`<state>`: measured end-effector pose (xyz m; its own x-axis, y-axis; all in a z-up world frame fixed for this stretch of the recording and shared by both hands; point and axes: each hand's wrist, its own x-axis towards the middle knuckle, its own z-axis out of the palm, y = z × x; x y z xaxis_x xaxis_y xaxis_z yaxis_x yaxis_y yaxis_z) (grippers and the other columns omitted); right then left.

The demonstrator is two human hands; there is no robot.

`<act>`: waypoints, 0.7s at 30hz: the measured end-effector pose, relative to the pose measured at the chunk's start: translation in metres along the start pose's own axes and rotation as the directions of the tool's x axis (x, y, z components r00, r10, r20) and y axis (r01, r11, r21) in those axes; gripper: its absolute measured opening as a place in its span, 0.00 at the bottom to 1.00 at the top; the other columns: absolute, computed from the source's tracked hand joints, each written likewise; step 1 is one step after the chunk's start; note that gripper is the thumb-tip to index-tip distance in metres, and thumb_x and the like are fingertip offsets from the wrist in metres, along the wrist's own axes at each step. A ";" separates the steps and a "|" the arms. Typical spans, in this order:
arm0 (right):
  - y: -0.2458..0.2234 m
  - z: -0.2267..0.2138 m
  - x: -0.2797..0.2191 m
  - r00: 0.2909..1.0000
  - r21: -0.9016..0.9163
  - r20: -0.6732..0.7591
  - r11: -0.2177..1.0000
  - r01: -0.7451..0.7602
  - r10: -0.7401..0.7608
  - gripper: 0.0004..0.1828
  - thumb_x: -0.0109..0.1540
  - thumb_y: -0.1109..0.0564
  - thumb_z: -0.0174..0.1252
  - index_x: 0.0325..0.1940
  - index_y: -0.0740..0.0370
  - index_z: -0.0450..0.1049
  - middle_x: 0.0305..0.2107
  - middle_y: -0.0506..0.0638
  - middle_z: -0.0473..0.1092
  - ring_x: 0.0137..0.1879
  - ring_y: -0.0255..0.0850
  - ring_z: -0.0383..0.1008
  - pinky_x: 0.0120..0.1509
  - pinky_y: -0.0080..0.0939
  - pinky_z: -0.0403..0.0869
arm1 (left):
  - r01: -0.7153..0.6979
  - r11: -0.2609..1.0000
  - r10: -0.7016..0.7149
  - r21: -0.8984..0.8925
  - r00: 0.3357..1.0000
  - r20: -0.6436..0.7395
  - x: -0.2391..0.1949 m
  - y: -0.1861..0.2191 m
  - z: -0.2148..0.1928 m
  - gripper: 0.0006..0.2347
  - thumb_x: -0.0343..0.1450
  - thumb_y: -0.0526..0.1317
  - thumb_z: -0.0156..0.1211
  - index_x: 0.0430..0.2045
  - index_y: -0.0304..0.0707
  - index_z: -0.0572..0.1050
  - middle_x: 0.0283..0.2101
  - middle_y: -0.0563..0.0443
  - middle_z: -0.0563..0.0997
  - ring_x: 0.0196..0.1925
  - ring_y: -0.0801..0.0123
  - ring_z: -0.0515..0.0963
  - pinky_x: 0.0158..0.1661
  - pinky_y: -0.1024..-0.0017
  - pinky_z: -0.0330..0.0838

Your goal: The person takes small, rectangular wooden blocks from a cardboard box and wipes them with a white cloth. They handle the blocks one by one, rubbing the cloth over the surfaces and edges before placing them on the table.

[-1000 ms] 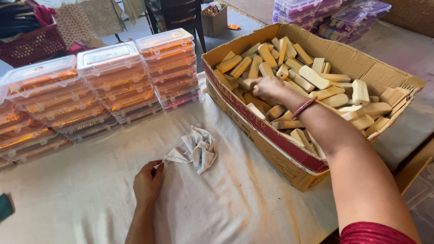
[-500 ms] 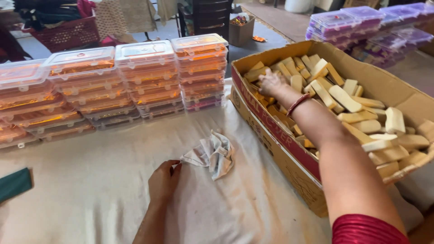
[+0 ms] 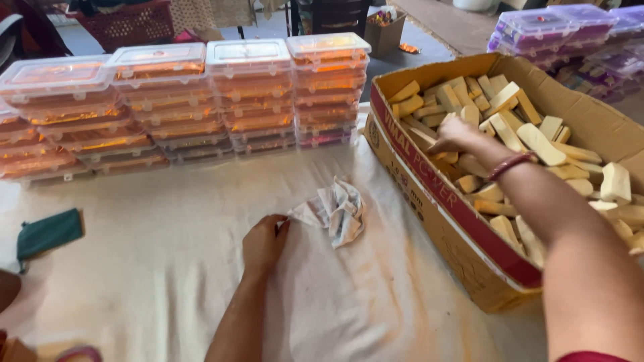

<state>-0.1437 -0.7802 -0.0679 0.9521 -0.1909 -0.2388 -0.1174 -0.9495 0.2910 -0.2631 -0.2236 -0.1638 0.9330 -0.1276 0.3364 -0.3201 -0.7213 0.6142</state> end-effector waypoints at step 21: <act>-0.401 0.022 -0.259 0.580 0.243 -0.567 0.554 0.796 -0.585 0.17 0.54 0.48 0.66 0.42 0.59 0.82 0.46 0.52 0.78 0.61 0.49 0.75 0.65 0.47 0.73 | -0.428 0.900 0.402 0.081 0.743 -0.536 -0.082 -0.011 -0.088 0.15 0.74 0.45 0.64 0.52 0.42 0.76 0.49 0.49 0.79 0.51 0.56 0.78 0.50 0.59 0.72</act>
<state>-0.3497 -0.3551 -0.1431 0.7809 0.5859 0.2168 0.6246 -0.7386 -0.2536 -0.3501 -0.1455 -0.1354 0.4764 -0.0196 0.8790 -0.6745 -0.6495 0.3510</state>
